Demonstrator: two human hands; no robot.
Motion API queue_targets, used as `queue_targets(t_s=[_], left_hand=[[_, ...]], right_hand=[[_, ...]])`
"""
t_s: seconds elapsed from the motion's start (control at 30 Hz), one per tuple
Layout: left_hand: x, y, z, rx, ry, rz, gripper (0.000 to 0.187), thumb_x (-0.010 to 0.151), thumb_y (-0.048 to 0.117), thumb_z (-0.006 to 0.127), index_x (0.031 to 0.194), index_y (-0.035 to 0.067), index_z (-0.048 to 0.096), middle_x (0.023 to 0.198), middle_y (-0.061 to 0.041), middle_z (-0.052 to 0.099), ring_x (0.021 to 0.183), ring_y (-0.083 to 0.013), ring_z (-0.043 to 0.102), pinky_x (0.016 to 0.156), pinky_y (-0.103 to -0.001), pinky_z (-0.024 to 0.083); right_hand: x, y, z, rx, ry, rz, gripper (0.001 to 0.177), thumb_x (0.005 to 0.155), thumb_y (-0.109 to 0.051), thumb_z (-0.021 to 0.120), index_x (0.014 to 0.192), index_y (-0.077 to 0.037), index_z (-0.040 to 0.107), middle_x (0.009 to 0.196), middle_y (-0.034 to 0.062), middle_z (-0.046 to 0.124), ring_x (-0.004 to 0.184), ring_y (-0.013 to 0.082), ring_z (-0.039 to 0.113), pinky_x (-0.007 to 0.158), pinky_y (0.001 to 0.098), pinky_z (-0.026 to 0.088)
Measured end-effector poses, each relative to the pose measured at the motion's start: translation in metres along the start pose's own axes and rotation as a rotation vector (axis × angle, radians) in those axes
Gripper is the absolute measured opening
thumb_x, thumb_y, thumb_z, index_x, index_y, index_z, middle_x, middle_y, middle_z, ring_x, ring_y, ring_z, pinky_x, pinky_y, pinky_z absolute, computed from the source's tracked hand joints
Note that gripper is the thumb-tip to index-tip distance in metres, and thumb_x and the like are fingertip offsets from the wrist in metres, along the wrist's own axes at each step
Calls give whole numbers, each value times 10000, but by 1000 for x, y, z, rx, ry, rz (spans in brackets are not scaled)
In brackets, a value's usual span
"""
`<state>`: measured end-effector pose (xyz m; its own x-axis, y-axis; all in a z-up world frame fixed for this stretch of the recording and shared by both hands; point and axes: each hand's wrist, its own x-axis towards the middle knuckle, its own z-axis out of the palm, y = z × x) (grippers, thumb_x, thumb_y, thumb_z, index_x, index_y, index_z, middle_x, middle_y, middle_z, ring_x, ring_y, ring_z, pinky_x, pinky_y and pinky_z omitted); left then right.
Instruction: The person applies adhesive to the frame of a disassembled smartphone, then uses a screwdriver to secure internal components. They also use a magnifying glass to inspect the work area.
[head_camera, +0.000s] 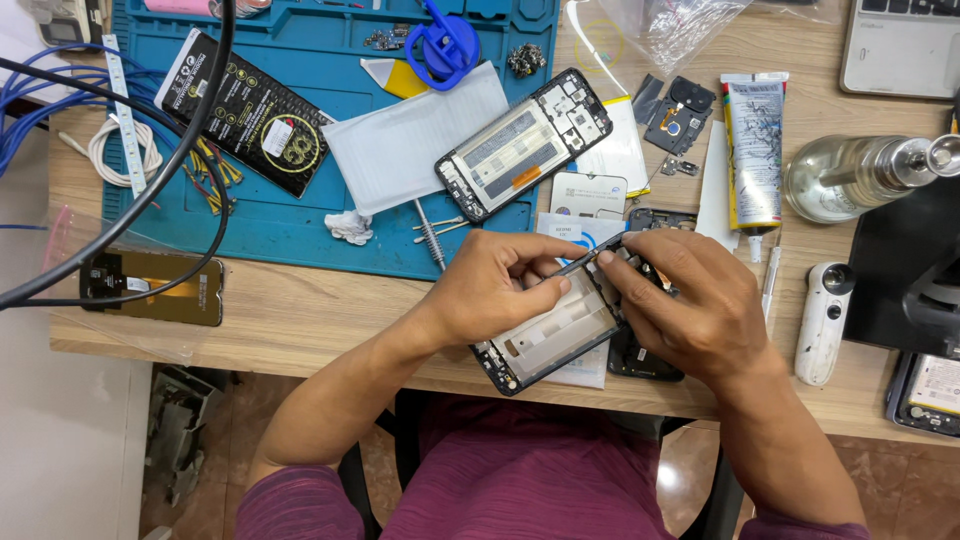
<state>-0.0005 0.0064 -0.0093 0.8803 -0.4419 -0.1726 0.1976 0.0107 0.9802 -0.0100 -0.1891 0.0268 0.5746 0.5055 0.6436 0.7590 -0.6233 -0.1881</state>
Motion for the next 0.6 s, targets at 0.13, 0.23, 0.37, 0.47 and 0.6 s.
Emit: queue_targets(t_s=[0.13, 0.23, 0.37, 0.47, 0.6], left_hand=[[0, 3, -1, 3, -9, -14, 280, 745, 43, 611, 1022, 18, 645, 714, -112, 641, 587, -64, 578, 438, -162, 489], [0, 3, 1, -2, -21, 0, 285, 758, 40, 597, 1039, 10, 633, 695, -104, 632, 564, -59, 569, 441, -162, 485], [2, -4, 4, 11, -33, -1, 255, 798, 65, 578, 1040, 4, 632, 688, -87, 630, 570, -37, 541, 432, -154, 459], [4, -7, 3, 24, -42, -4, 240, 800, 52, 564, 1022, -4, 635, 696, -93, 633, 572, -40, 544, 429, -161, 459], [3, -1, 5, 15, -19, -6, 213, 799, 76, 582, 987, -8, 636, 659, -68, 624, 565, -29, 522, 444, -162, 444]], right_hand=[[-1, 0, -2, -50, -12, -23, 116, 786, -9, 638, 880, -54, 689, 884, 140, 615, 767, 306, 627, 634, 400, 512], [-2, -1, -3, -67, -54, -14, 132, 773, -22, 656, 890, -70, 693, 893, 126, 617, 785, 285, 630, 657, 383, 521], [-5, -1, -1, -34, -61, -14, 134, 774, -16, 648, 895, -59, 686, 896, 136, 614, 795, 291, 627, 672, 384, 526], [-4, -2, 0, -28, -72, -14, 129, 772, -14, 652, 888, -58, 687, 886, 135, 615, 794, 285, 627, 675, 378, 529], [-5, -5, 2, -18, -96, -17, 143, 757, -20, 669, 888, -72, 690, 876, 123, 606, 786, 266, 623, 668, 365, 533]])
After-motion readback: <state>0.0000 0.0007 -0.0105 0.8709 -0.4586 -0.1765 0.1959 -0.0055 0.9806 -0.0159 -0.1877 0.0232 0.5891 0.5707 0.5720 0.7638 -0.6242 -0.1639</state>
